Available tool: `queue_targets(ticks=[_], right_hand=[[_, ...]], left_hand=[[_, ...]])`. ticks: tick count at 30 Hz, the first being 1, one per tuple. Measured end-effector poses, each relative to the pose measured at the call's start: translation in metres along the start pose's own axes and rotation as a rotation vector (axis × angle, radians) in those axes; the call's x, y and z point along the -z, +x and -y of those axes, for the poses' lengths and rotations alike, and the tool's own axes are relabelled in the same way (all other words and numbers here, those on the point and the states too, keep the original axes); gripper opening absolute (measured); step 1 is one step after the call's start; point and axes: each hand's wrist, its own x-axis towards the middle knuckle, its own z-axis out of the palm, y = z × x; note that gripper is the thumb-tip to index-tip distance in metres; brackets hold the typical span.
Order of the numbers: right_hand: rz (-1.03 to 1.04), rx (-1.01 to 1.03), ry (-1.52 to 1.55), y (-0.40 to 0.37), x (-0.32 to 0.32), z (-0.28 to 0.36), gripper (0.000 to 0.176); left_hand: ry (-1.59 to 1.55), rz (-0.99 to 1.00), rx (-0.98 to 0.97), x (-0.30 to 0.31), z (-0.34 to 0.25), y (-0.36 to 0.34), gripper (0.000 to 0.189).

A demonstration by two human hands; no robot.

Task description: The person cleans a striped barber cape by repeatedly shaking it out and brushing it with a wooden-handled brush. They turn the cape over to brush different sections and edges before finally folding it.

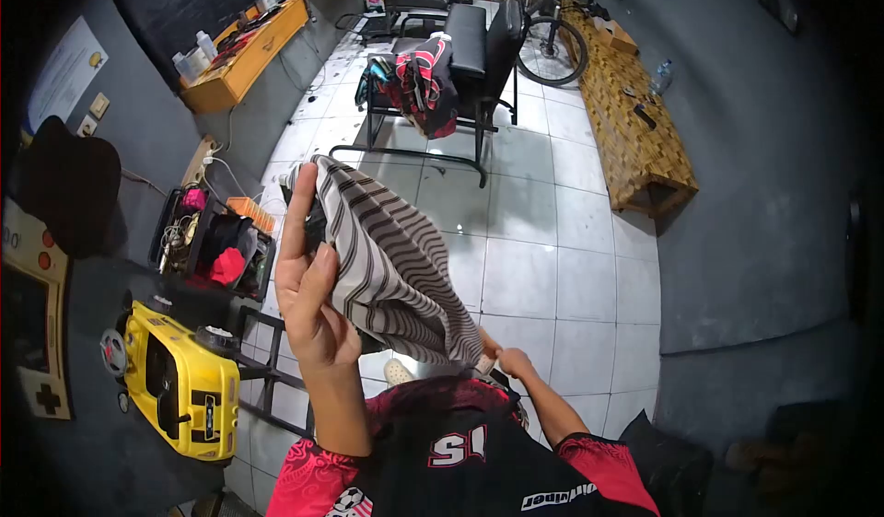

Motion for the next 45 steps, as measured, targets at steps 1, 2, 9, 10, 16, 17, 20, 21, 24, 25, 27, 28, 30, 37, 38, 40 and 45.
queue_targets(ticks=[1, 2, 9, 10, 16, 17, 20, 21, 24, 25, 27, 28, 30, 37, 38, 40, 45], right_hand=[[0.038, -0.077, 0.092, -0.002, 0.007, 0.003, 0.038], [-0.154, 0.061, 0.066, 0.005, 0.010, 0.003, 0.040], [-0.300, 0.686, 1.522, -0.145, 0.147, 0.180, 0.041], [-0.259, 0.828, 1.465, -0.148, 0.141, 0.187, 0.040], [-0.513, 0.943, 0.782, -0.097, 0.073, 0.190, 0.027], [-0.273, 0.759, 0.571, -0.073, 0.053, 0.166, 0.026], [-0.028, 0.731, -0.070, 0.001, -0.014, 0.075, 0.037], [0.059, 0.508, -0.168, -0.001, -0.024, 0.048, 0.038], [0.111, 0.086, -0.363, 0.000, -0.040, -0.014, 0.042], [0.085, 0.094, -0.273, 0.002, -0.037, -0.017, 0.042], [0.041, 0.096, -0.085, 0.010, -0.027, -0.021, 0.042], [-0.096, 0.149, 0.009, 0.014, -0.016, -0.015, 0.043], [-0.270, 0.235, 0.473, -0.008, 0.035, 0.034, 0.047], [0.006, 1.083, 1.371, -0.169, 0.149, 0.188, 0.039], [0.168, 1.015, 1.399, -0.169, 0.145, 0.193, 0.038], [0.295, 0.879, 1.264, -0.144, 0.122, 0.186, 0.034], [-0.077, 0.607, 0.013, -0.037, 0.031, 0.104, 0.037]], left_hand=[[0.026, 0.000, -0.020, 0.000, 0.000, -0.001, 0.066], [0.086, -0.001, 0.001, 0.002, 0.002, -0.003, 0.066], [0.120, 0.024, 0.062, -0.009, 0.027, 0.002, 0.072], [0.093, 0.047, 0.068, -0.011, 0.030, 0.005, 0.072], [0.071, 0.102, -0.015, -0.028, 0.026, 0.018, 0.068], [0.074, 0.092, -0.035, -0.029, 0.023, 0.020, 0.067], [0.036, 0.114, -0.087, -0.018, 0.009, 0.030, 0.062], [-0.015, 0.147, -0.071, -0.014, 0.003, 0.031, 0.060], [0.035, 0.053, -0.205, -0.013, -0.008, 0.031, 0.057], [0.050, 0.034, -0.233, -0.012, -0.010, 0.030, 0.057], [0.090, 0.027, -0.242, -0.010, -0.009, 0.026, 0.058], [0.110, 0.008, -0.244, -0.008, -0.004, 0.024, 0.058], [0.086, -0.014, -0.238, -0.010, 0.005, 0.019, 0.060], [0.104, 0.011, -0.141, -0.022, 0.037, 0.023, 0.068], [0.123, 0.025, -0.162, -0.025, 0.039, 0.024, 0.065], [0.167, 0.046, -0.207, -0.029, 0.039, 0.028, 0.058], [0.073, 0.065, -0.214, -0.020, 0.020, 0.047, 0.063]])
